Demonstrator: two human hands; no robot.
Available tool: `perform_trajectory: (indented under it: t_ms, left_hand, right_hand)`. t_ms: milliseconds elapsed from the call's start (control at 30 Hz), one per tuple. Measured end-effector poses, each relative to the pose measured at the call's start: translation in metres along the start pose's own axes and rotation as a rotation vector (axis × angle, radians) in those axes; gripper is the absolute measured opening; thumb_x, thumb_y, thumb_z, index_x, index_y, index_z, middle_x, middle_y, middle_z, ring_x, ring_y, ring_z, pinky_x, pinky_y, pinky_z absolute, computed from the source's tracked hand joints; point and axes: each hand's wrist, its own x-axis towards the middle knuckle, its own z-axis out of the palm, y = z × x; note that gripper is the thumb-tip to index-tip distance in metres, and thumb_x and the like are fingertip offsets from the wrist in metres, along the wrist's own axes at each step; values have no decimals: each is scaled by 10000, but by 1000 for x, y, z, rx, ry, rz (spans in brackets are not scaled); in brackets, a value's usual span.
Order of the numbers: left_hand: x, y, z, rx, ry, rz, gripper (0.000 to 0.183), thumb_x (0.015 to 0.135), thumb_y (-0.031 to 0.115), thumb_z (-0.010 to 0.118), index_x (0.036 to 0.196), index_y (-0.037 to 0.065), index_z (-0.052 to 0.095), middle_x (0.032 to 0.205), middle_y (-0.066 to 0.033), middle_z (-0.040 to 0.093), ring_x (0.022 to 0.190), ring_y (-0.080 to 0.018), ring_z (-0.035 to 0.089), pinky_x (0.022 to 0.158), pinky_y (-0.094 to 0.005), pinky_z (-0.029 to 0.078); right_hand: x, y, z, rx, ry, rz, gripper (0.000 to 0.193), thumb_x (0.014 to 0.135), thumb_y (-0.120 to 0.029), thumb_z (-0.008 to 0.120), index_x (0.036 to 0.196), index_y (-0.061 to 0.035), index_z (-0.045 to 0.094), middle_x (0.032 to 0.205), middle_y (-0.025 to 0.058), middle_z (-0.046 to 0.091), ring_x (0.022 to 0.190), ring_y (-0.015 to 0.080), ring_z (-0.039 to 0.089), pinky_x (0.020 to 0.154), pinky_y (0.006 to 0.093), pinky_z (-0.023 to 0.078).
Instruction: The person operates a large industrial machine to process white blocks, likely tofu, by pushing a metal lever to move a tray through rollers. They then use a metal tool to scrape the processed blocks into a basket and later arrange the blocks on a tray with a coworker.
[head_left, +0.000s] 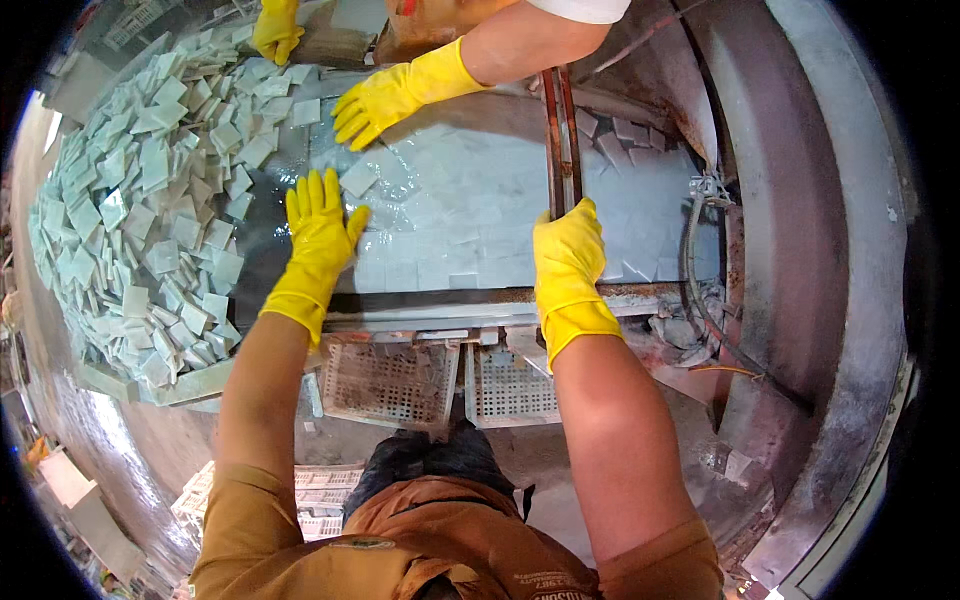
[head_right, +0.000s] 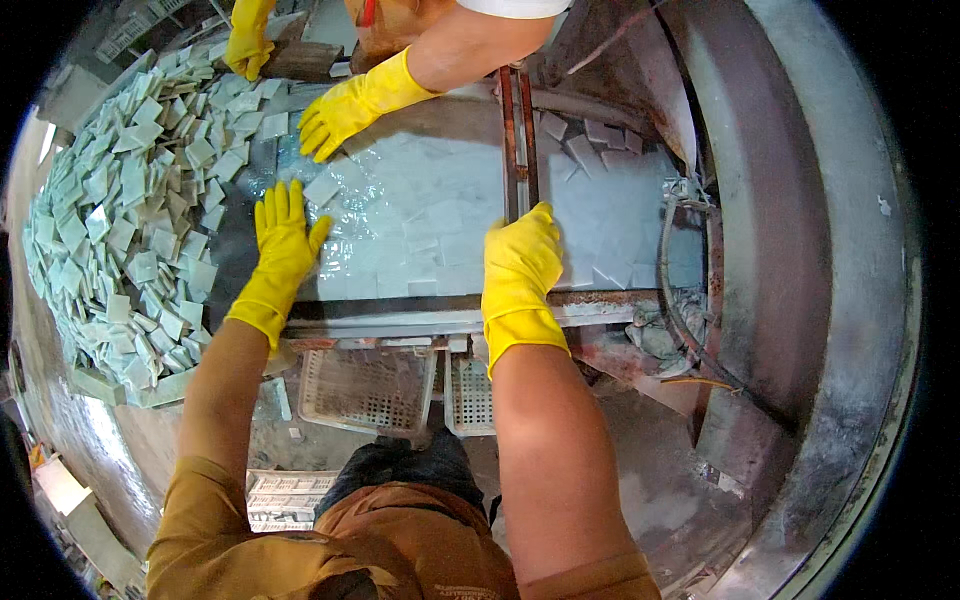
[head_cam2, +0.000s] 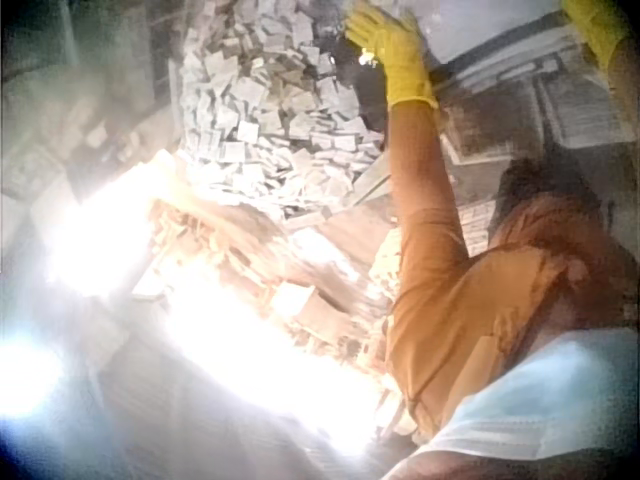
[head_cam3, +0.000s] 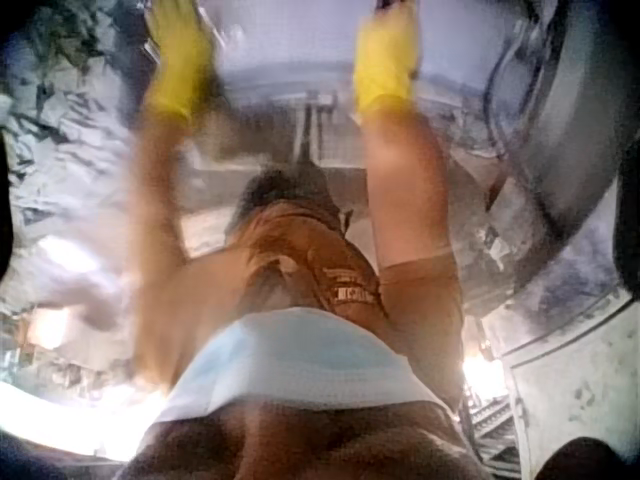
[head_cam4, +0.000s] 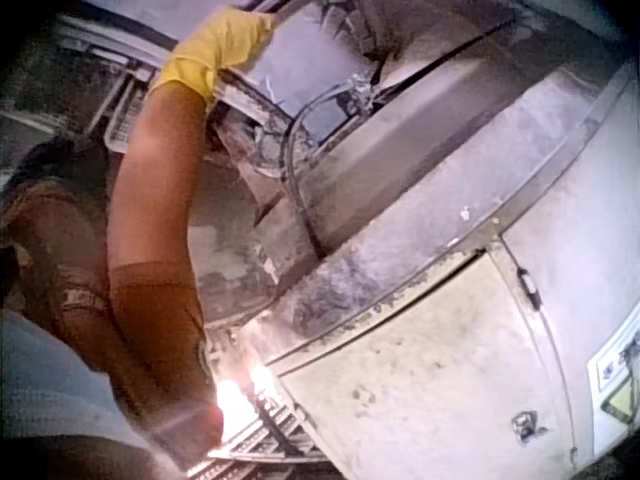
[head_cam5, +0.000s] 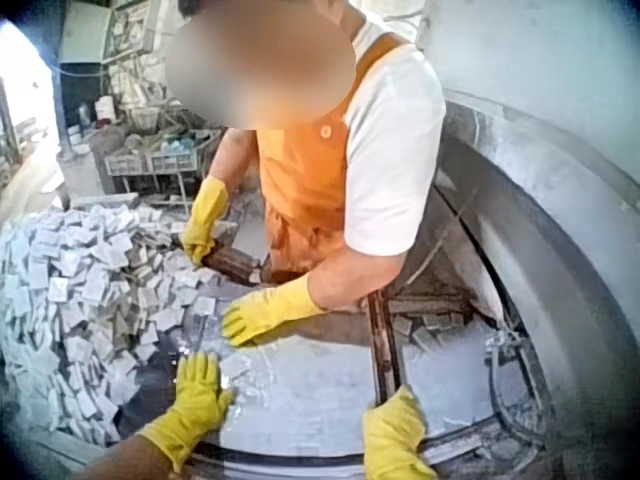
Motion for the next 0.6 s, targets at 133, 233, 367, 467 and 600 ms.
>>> perform_trajectory:
  t_ms: [133,233,367,467,600]
  left_hand:
    - [-15,20,4,-22,37,-61,925,949,565,632,1591,-21,316,1613,-324,324,1502,-498,280,1249,-587,132]
    - [-14,26,11,-31,117,-56,882,946,553,644,1554,-29,381,1574,-337,380,1464,-511,337,1232,-599,180]
    - [16,17,22,6,228,-60,725,958,489,633,1462,-20,516,1510,-284,498,1393,-487,447,1192,-615,264]
    - [48,1,31,45,281,-59,636,957,424,609,1459,38,551,1506,-248,518,1390,-468,460,1191,-619,262]
    - [83,-36,36,136,247,-76,509,975,379,588,1412,117,604,1453,-199,570,1318,-435,523,1110,-586,369]
  right_hand:
    - [1,-5,-6,2,-23,11,482,865,-324,750,1235,-44,616,1140,206,717,1065,408,700,897,506,569]
    - [1,0,-1,13,19,-12,465,864,-315,744,1220,-41,624,1112,208,723,1057,413,702,898,509,568]
    - [3,-2,1,12,21,-14,452,866,-303,736,1218,-40,629,1100,207,722,1058,422,699,902,513,565]
    - [2,0,2,14,29,-6,451,850,-299,743,1192,-31,624,1093,209,721,1045,425,699,896,522,560]
    - [2,1,0,-4,26,-17,464,846,-314,750,1188,-32,613,1105,202,722,1032,422,705,892,517,567]
